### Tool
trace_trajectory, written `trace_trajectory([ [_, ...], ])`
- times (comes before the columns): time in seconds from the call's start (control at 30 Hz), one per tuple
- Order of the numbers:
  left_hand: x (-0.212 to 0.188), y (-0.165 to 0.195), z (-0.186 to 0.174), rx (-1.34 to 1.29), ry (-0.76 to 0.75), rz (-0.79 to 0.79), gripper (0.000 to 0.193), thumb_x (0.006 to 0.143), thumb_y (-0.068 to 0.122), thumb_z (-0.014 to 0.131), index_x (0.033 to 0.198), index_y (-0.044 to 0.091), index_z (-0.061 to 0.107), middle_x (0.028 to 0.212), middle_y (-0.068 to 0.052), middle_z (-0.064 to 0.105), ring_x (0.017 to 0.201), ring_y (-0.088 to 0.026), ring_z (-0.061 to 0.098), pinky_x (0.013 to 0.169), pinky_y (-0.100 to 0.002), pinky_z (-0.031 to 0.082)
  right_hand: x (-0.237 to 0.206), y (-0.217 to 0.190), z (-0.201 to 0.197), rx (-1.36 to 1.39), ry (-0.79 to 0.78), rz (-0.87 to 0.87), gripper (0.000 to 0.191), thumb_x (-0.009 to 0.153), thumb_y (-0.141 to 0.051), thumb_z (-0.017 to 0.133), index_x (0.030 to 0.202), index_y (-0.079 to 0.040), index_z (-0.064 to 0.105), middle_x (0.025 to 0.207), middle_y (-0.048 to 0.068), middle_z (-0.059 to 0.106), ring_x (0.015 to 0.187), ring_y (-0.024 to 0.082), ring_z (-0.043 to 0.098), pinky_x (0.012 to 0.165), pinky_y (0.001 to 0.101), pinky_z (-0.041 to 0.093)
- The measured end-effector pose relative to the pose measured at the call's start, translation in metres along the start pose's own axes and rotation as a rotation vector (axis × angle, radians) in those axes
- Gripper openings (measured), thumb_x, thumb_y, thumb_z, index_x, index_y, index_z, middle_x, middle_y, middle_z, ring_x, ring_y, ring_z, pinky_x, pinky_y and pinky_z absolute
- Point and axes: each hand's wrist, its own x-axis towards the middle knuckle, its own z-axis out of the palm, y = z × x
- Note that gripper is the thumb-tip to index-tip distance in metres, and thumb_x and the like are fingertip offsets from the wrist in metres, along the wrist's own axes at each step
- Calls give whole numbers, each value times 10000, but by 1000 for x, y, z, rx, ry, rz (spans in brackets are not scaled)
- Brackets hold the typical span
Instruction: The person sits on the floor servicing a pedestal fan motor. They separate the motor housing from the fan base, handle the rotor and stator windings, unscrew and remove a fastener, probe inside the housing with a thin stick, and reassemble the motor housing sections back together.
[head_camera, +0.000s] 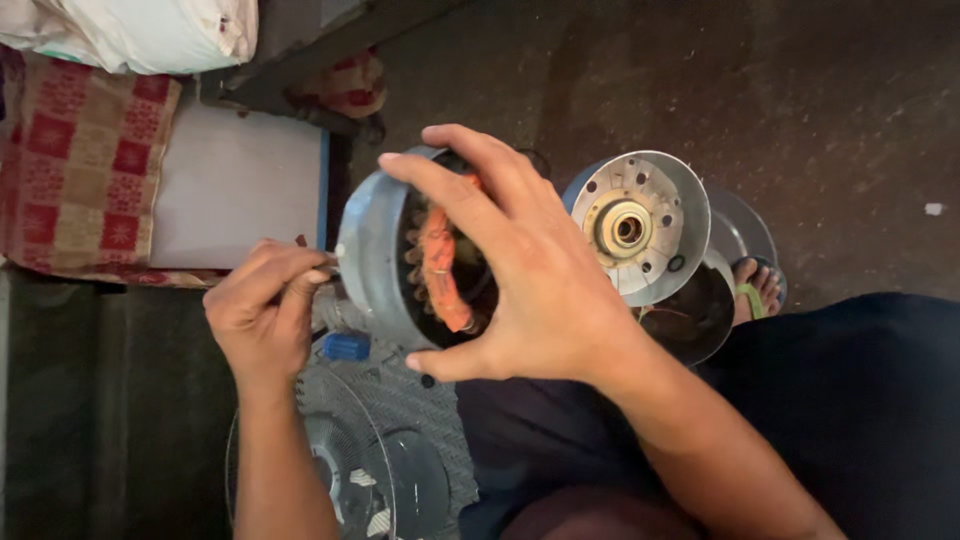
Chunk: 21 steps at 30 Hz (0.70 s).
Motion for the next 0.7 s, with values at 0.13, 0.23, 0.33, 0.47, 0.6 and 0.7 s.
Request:
trace_trajectory([
  [0.13,-8,-3,-3,-5,63,67,175,868,-122,700,1003,-22,745,898,-94,706,852,-191,673,777,-294,528,-2,-2,7,-23,-14,-18,1143,513,-358,998,1512,-139,486,1579,165,428,1424,356,528,1180,443,458],
  [0.23,-9,-11,-4,-22,112,158,174,846,-91,735,999,-8,741,886,-99,710,855,-229,671,779,-328,529,-2,-4,15,-61,-33,-34,1137,530,-340,996,1518,-111,482,1572,170,446,1442,352,535,1195,441,449],
  [0.33,-6,-24,-4,-44,156,258,197,854,-102,698,1005,16,741,910,-104,722,871,-257,691,766,-345,547,5,-17,23,-119,-45,-83,1153,544,-367,998,1528,-85,466,1575,168,455,1455,334,514,1218,447,428],
  [0.47,-1,-46,-8,-175,59,366,155,872,-28,735,1017,1,687,919,-123,692,848,-296,653,745,-384,523,21,-51,29,-315,-138,-40,1183,518,-482,958,1509,-67,464,1564,173,460,1252,253,575,1199,456,405],
  [0.6,3,-61,-20,-256,-27,415,160,884,-1,713,1039,-6,679,886,-124,646,853,-317,629,745,-419,502,40,-79,44,-697,-280,-75,1193,516,-566,928,1477,-23,477,1517,201,488,1348,333,478,1163,502,358],
  [0.7,5,-64,-24,-312,-49,432,168,881,9,704,1047,-4,684,894,-120,644,875,-313,630,760,-423,504,56,-86,62,-998,-423,-147,1234,533,-647,889,1477,32,475,1469,233,507,1418,410,424,1124,538,339],
])
